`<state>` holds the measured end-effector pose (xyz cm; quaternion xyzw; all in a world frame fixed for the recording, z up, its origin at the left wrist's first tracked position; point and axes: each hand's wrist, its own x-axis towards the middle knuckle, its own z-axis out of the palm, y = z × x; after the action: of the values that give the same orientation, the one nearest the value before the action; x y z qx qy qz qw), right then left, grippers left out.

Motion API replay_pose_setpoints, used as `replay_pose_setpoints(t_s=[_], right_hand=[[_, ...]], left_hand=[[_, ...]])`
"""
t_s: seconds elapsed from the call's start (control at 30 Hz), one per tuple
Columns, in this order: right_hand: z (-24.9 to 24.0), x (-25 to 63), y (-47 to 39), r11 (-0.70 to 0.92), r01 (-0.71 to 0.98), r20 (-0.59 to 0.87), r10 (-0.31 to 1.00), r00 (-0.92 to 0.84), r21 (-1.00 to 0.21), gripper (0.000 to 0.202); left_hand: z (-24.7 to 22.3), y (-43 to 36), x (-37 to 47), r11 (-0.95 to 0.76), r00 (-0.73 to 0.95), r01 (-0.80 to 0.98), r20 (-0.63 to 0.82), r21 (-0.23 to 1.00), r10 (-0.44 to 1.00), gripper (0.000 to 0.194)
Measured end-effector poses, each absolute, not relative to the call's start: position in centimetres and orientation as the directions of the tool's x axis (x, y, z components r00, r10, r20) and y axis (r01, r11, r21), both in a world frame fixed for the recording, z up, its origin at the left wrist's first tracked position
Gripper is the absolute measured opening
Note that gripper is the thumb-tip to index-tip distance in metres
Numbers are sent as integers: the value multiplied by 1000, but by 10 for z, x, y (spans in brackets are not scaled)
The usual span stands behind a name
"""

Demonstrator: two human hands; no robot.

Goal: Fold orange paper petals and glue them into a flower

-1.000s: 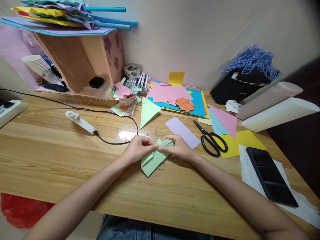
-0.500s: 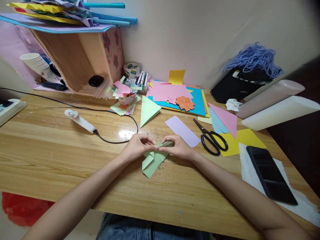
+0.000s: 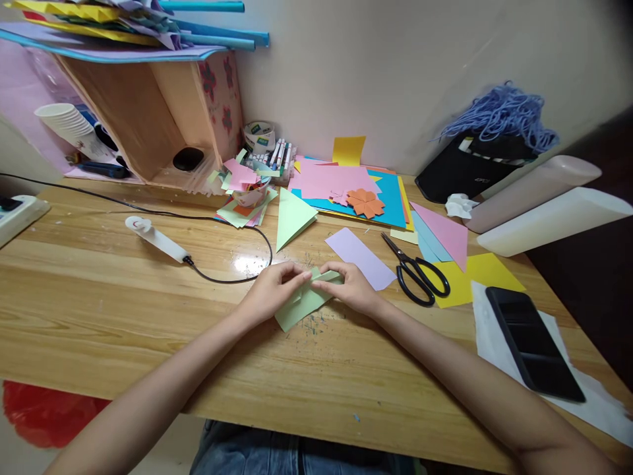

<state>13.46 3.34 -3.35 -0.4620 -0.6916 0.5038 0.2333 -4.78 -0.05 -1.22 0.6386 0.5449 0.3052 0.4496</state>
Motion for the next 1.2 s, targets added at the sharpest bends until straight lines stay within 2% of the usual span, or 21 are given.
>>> replay_pose_setpoints(t_s=[0.1, 0.2, 0.33, 0.4, 0.5, 0.8, 1.2], right_hand=[[-34, 134, 34, 51, 404, -143, 889, -435, -914, 33], [-29, 135, 37, 34, 321, -133, 865, -484, -946, 32], [-24, 140, 46, -151, 182, -228, 803, -551, -972, 38], [-24, 144, 49, -237, 180, -298, 737, -607, -955, 35], [-24, 148, 52, -285, 206, -347, 660, -666, -936, 33], [-18, 149, 56, -236, 299, -380, 515, -769, -925, 27], [-17, 147, 53, -183, 305, -355, 520, -777, -935, 25]], left_hand=[[-12, 0, -49, -1, 215, 431, -101, 902, 971, 26], [-12, 2, -51, 60, 180, 442, -154, 895, 972, 27], [-11, 3, -53, 121, 205, 439, -231, 890, 951, 28], [-10, 2, -52, 124, 234, 439, -247, 890, 940, 30], [-8, 1, -51, 120, 265, 450, -261, 885, 928, 32], [0, -1, -52, 70, 402, 437, -264, 897, 877, 36], [-2, -2, -50, -29, 432, 446, -187, 895, 883, 34]])
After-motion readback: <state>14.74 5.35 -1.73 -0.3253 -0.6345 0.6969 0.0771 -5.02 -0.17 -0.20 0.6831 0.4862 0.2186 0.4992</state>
